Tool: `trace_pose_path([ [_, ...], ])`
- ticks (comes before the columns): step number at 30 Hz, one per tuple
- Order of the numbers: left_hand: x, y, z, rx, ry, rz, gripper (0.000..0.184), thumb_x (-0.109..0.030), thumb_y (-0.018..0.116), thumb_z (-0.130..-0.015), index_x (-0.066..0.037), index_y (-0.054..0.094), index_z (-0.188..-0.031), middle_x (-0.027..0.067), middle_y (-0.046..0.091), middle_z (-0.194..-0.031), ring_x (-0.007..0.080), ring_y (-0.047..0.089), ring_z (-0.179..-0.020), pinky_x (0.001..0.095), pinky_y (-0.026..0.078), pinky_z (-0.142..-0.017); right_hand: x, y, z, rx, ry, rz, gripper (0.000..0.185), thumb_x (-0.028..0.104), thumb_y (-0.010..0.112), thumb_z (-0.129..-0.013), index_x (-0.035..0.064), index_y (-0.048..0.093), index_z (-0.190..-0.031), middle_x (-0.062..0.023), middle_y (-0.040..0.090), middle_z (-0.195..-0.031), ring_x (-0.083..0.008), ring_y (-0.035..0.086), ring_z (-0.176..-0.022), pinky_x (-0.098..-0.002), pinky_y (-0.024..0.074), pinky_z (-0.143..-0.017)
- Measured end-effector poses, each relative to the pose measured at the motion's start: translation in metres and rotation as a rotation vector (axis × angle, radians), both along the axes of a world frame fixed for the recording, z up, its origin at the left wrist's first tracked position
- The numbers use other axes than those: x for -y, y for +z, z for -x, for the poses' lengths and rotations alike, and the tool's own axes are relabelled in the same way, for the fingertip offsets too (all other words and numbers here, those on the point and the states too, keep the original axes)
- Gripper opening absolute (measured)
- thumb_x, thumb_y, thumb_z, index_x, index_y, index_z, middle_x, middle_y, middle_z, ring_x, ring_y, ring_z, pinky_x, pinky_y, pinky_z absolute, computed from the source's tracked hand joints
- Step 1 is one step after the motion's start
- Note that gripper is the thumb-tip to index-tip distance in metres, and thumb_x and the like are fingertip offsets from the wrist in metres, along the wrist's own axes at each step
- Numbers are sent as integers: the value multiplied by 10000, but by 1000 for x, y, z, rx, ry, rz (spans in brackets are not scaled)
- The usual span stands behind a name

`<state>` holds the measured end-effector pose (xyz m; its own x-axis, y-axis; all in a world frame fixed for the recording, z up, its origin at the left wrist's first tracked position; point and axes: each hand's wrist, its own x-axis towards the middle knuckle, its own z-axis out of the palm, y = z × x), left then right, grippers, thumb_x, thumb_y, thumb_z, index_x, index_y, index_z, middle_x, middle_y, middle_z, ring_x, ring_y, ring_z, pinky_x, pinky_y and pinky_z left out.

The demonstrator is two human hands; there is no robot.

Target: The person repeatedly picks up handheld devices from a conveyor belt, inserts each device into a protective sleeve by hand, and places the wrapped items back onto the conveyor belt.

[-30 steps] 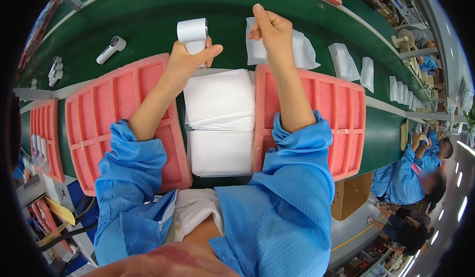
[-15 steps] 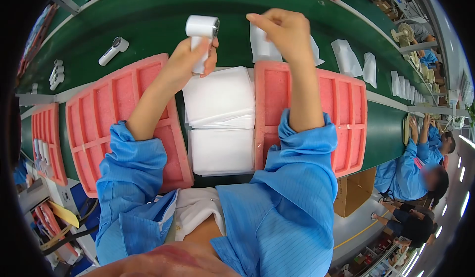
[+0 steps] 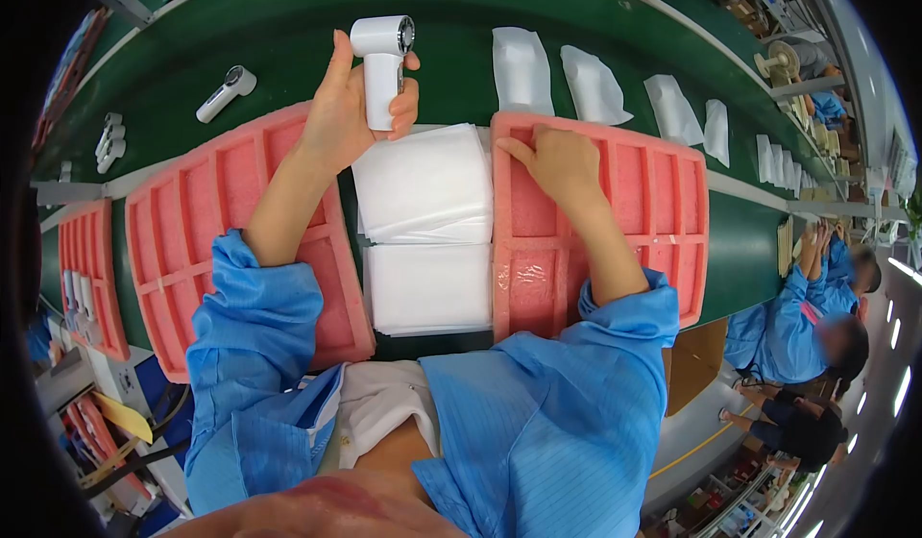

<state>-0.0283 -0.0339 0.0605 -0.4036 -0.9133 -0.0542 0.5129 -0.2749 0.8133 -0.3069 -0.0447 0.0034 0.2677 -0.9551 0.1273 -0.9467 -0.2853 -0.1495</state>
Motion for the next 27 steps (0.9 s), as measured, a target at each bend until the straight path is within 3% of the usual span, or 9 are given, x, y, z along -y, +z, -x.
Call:
trace_pose_path([
  [2, 3, -3, -1, 21, 4, 22, 802, -736, 83, -908, -71, 507, -1053, 30, 459, -651, 162, 449, -556, 272, 344, -512, 5, 5, 13, 213, 26, -1, 634, 658, 613, -776, 32, 665, -688, -141, 650, -663, -319, 644, -623, -418, 496, -542],
  [5, 3, -2, 0, 55, 32, 57, 789, -727, 84, -915, -74, 511, -1025, 26, 466, -636, 157, 461, -546, 266, 341, -499, -6, 25, 23, -147, -195, -15, 581, 581, 629, -814, 4, 667, -758, -160, 663, -735, -345, 639, -653, -445, 502, -630],
  [8, 4, -6, -1, 95, 29, 118, 779, -711, 81, -926, -70, 515, -1017, 28, 477, -629, 149, 466, -542, 266, 352, -501, 6, 17, 36, -117, -156, -518, 544, 511, 633, -839, -32, 650, -816, -190, 661, -768, -359, 635, -663, -461, 494, -683],
  [11, 1, -3, 2, 145, 68, 187, 763, -693, 84, -937, -68, 516, -1013, 28, 489, -625, 141, 467, -541, 266, 365, -507, 6, 0, 49, 43, -69, -366, 498, 447, 600, -878, -42, 625, -794, -204, 647, -727, -362, 633, -656, -464, 491, -681],
  [17, 0, -5, 5, 200, 87, 265, 760, -690, 89, -938, -82, 535, -1038, 15, 520, -627, 105, 521, -583, 246, 394, -527, 3, 4, 64, 142, 13, -462, 344, 286, 554, -923, -39, 584, -814, -249, 645, -788, -375, 637, -703, -459, 496, -681],
  [20, 2, -11, 4, 211, 122, 329, 656, -623, 196, -982, -71, 535, -1080, 16, 541, -681, 98, 530, -621, 255, 412, -554, 5, 15, 83, 476, 65, -826, 248, 160, 593, -877, -57, 579, -996, -251, 644, -942, -360, 640, -819, -425, 509, -750],
  [23, 5, -14, 4, 297, 252, 545, 371, -395, 463, -993, -51, 539, -1108, 56, 592, -787, 163, 569, -694, 287, 448, -624, -3, 36, 94, 556, 378, -787, 390, 52, 633, -815, -12, 546, -1190, -176, 608, -1077, -245, 612, -942, -336, 495, -836],
  [26, 0, -4, 0, 1017, 476, 846, 324, -57, 627, -834, -35, 543, -1146, 100, 615, -890, 257, 578, -775, 335, 473, -708, -15, 70, 70, 139, 214, -219, 583, 64, 684, -756, -4, 483, -1299, -193, 573, -1168, -334, 562, -1072, -388, 464, -930],
  [27, -1, -4, -1, 1140, 536, 920, 403, 7, 627, -775, -44, 550, -1167, 102, 600, -869, 261, 570, -772, 354, 473, -710, -18, 90, 49, 244, 273, -199, 603, 78, 703, -747, 14, 482, -1304, -180, 567, -1191, -340, 556, -1087, -390, 465, -931],
])
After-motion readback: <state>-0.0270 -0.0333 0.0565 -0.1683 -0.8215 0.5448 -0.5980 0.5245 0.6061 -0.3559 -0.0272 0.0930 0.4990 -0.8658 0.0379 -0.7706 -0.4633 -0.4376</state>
